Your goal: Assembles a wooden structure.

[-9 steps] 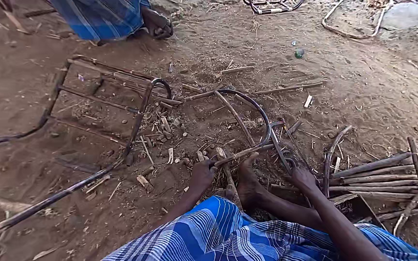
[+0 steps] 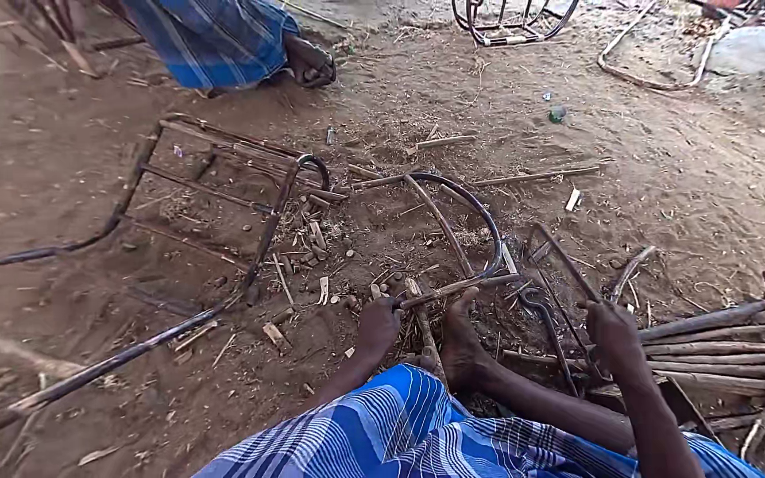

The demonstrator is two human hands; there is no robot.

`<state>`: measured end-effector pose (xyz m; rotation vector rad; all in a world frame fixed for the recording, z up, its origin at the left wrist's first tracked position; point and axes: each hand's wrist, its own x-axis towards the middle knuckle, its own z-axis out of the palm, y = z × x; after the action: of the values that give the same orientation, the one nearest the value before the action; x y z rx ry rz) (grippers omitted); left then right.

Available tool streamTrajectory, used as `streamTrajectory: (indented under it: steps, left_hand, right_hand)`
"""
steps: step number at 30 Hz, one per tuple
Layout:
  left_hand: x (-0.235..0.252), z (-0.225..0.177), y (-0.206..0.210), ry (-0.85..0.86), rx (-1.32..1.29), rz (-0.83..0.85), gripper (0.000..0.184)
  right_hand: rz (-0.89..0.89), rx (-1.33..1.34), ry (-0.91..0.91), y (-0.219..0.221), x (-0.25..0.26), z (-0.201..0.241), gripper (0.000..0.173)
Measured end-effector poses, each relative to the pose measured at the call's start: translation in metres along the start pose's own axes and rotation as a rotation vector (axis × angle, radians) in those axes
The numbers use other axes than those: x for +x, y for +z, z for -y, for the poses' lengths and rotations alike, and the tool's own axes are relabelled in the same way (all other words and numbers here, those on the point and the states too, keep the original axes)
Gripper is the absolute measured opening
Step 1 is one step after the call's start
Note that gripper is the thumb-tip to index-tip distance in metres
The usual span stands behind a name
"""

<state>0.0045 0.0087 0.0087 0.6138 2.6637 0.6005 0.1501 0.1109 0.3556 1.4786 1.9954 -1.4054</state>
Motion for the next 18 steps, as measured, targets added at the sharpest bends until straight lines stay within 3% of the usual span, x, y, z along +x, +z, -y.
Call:
streamTrajectory:
  steps: [2, 4, 5, 8, 11, 18]
  left_hand:
    - [-0.003, -0.001, 0.001, 0.004, 0.022, -0.020, 0.018]
    - [-0.002, -0.001, 0.000, 0.019, 0.054, -0.007, 0.019]
    - [-0.001, -0.003, -0.001, 0.018, 0.068, 0.025, 0.021]
    - [0.000, -0.009, -0.005, -0.001, 0.122, 0.066, 0.023]
    - [-0.001, -0.008, -0.006, 0.000, 0.152, 0.040, 0.022]
    - [-0.003, -0.010, -0.009, 0.006, 0.214, 0.073, 0.023]
  right_hand:
    - [-0.178, 0.276, -0.208, -0.013, 0.081, -0.086, 0.029]
    - [-0.206, 0.378, -0.551, -0.007, 0.163, -0.176, 0.038]
    - [-0.190, 0.416, -0.680, 0.007, 0.186, -0.200, 0.044]
    - [-0.269, 0.539, -0.824, 0.062, 0.180, -0.198, 0.049]
    - [-0.223, 0.762, -0.719, 0.099, 0.162, -0.187, 0.049]
    - [-0.056, 0.655, -0.655, 0.128, 0.133, -0.223, 0.046]
